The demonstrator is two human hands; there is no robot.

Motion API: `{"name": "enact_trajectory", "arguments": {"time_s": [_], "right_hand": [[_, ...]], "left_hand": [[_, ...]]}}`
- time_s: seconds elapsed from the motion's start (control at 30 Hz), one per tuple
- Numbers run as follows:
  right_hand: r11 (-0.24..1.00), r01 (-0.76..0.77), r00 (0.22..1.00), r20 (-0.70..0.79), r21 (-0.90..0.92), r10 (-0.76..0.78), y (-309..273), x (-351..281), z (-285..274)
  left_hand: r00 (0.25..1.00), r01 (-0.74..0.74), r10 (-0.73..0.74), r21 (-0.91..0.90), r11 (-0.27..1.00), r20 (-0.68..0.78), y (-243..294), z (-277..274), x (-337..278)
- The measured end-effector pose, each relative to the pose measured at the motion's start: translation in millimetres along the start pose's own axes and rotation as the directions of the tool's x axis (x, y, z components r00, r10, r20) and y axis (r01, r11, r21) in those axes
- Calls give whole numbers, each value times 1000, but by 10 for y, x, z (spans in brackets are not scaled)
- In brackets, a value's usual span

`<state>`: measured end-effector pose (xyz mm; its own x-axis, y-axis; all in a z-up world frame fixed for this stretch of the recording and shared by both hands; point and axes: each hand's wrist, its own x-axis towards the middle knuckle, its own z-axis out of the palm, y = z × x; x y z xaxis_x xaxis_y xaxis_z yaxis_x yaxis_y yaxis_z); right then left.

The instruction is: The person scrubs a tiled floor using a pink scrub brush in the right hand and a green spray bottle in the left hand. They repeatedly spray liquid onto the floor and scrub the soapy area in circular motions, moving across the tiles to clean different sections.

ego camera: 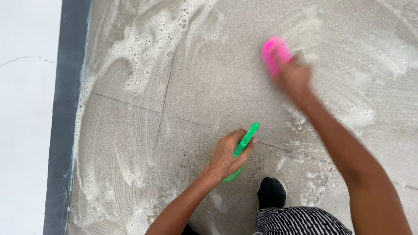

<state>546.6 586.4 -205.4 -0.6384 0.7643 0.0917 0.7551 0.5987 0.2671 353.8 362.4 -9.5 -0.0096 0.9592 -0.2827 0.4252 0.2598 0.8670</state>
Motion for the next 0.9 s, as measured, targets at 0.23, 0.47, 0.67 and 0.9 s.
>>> {"name": "enact_trajectory", "arguments": {"time_s": [0.23, 0.47, 0.67, 0.9], "right_hand": [[691, 212, 684, 400, 691, -610, -1403, -1139, -283], [917, -201, 976, 152, 345, 157, 355, 673, 150], [716, 422, 867, -17, 556, -498, -1930, -1382, -864], [831, 381, 922, -234, 405, -309, -1211, -991, -281]], "left_hand": [[994, -86, 87, 32, 996, -60, 1, -120, -167], [994, 101, -99, 46, 994, -53, -107, -361, -409], [984, 82, -64, 106, 991, -164, -249, -646, -517], [991, 71, -64, 60, 996, -118, -237, -652, -525]]}}
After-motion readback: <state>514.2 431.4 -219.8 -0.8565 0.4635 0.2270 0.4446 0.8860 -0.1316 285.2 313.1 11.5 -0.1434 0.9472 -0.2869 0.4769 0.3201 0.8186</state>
